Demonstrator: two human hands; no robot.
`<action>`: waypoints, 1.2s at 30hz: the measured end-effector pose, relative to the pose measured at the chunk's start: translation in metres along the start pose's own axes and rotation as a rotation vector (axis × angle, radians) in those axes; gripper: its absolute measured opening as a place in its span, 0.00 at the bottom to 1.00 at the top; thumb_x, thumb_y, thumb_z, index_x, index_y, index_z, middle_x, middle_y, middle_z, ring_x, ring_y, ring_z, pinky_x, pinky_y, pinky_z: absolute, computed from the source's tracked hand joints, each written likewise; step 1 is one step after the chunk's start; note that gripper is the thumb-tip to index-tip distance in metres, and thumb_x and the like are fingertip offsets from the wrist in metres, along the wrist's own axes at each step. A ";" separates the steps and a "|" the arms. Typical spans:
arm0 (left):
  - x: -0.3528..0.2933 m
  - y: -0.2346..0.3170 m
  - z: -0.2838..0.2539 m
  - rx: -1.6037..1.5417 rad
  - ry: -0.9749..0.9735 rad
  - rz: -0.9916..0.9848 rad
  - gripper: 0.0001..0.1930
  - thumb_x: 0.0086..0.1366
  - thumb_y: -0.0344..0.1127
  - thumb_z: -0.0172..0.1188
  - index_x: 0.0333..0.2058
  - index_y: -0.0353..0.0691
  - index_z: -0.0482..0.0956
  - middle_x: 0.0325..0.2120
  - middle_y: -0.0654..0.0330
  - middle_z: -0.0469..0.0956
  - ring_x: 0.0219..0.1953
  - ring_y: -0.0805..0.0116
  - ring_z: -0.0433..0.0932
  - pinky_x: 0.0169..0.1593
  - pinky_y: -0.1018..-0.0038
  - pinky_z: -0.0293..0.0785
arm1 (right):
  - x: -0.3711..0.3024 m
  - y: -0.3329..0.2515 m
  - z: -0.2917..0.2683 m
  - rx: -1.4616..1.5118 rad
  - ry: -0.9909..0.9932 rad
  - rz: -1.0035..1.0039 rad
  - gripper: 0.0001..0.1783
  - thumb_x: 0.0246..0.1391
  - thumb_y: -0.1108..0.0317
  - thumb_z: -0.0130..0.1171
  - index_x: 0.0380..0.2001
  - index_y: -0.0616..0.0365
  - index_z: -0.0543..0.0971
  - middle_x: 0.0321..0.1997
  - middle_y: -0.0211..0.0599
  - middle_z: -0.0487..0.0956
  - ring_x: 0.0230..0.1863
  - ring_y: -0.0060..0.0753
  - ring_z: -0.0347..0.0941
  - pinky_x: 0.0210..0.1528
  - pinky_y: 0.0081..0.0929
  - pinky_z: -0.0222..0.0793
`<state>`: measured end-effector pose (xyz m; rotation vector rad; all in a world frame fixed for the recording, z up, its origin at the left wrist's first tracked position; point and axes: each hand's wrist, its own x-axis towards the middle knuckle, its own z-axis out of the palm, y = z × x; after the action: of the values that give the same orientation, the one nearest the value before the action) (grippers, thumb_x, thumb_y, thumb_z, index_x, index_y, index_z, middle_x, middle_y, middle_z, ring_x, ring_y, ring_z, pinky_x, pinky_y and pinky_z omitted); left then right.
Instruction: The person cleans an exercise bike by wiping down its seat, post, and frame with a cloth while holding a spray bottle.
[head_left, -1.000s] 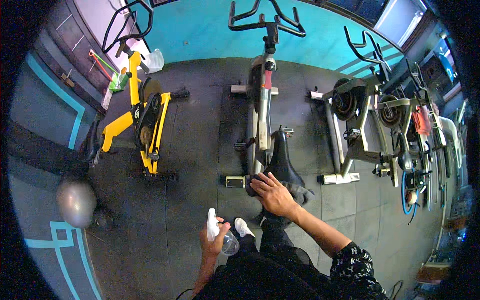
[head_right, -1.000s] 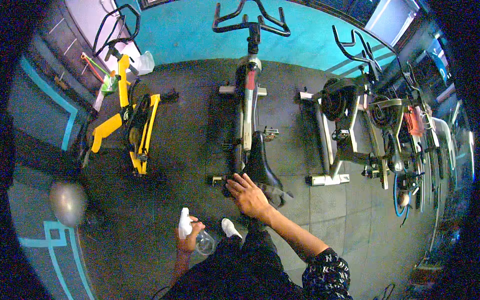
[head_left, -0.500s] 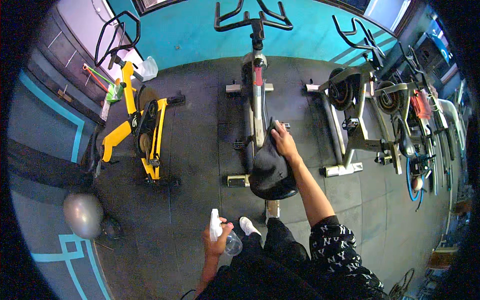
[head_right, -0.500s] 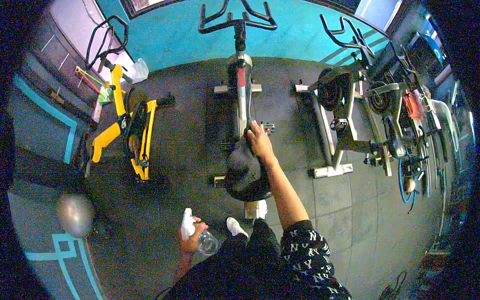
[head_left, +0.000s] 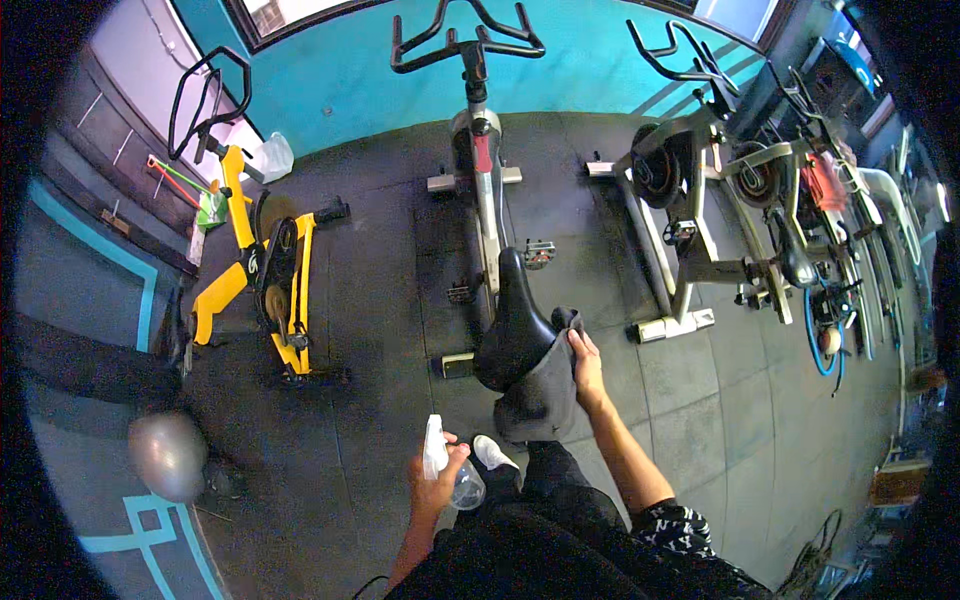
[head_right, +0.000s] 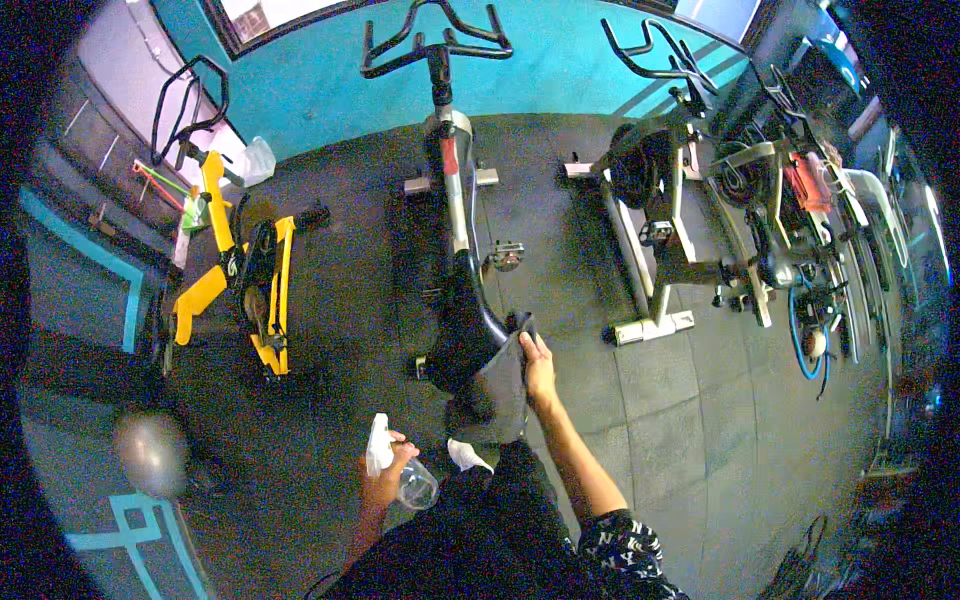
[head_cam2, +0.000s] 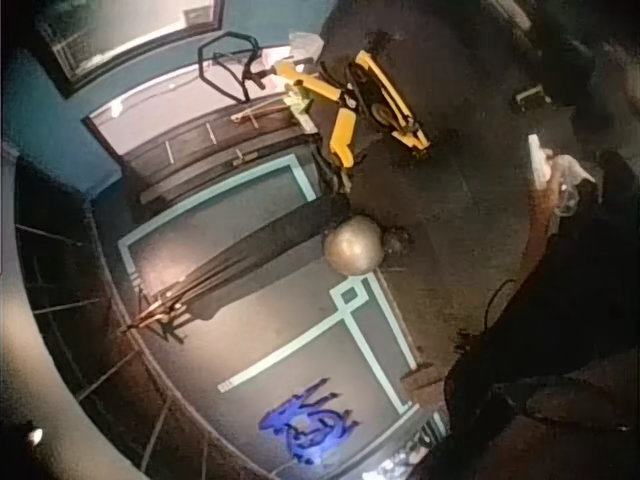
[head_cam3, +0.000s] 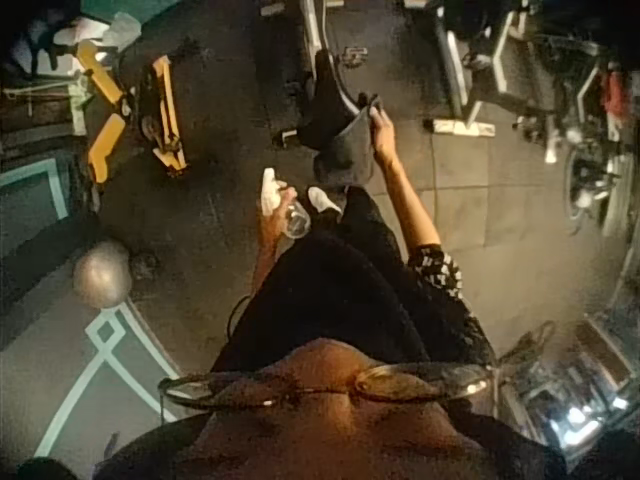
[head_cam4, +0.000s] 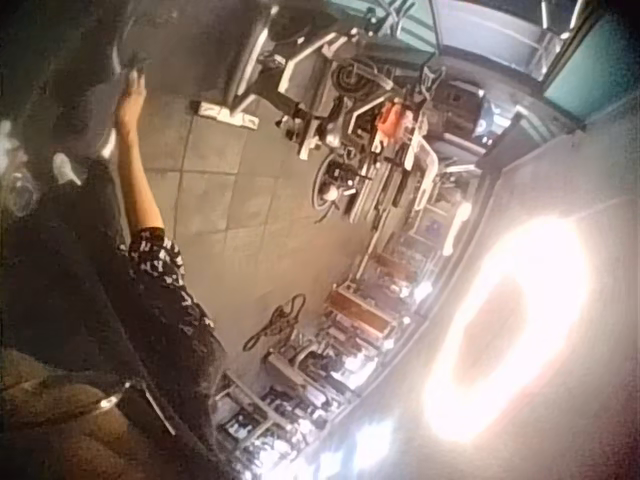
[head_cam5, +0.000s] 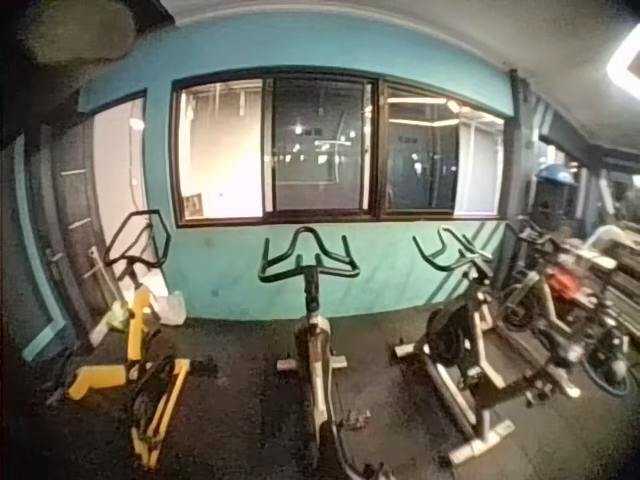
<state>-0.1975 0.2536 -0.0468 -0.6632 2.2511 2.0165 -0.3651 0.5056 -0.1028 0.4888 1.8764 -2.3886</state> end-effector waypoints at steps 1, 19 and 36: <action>-0.001 0.000 0.001 0.006 -0.002 0.000 0.13 0.56 0.34 0.67 0.38 0.38 0.76 0.24 0.64 0.78 0.27 0.78 0.74 0.31 0.77 0.70 | -0.009 0.002 0.009 0.036 0.099 -0.002 0.22 0.62 0.57 0.48 0.52 0.63 0.73 0.45 0.32 0.77 0.46 0.26 0.69 0.53 0.23 0.61; -0.022 0.015 0.018 0.052 -0.022 0.034 0.13 0.56 0.35 0.67 0.38 0.38 0.76 0.23 0.62 0.79 0.25 0.75 0.76 0.31 0.75 0.71 | -0.062 -0.011 0.046 -1.202 -0.022 -0.694 0.30 0.57 0.64 0.53 0.63 0.55 0.62 0.70 0.31 0.57 0.72 0.47 0.44 0.67 0.69 0.25; -0.030 0.033 0.170 0.096 -0.177 0.114 0.15 0.57 0.38 0.67 0.40 0.40 0.75 0.23 0.60 0.79 0.26 0.73 0.77 0.32 0.74 0.73 | -0.050 0.005 -0.173 -1.067 -0.351 -0.131 0.16 0.60 0.62 0.52 0.44 0.63 0.73 0.52 0.53 0.73 0.53 0.57 0.67 0.54 0.43 0.65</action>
<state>-0.2229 0.4273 -0.0321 -0.3412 2.3105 1.9138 -0.2810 0.6623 -0.1289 -0.1412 2.6026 -1.0717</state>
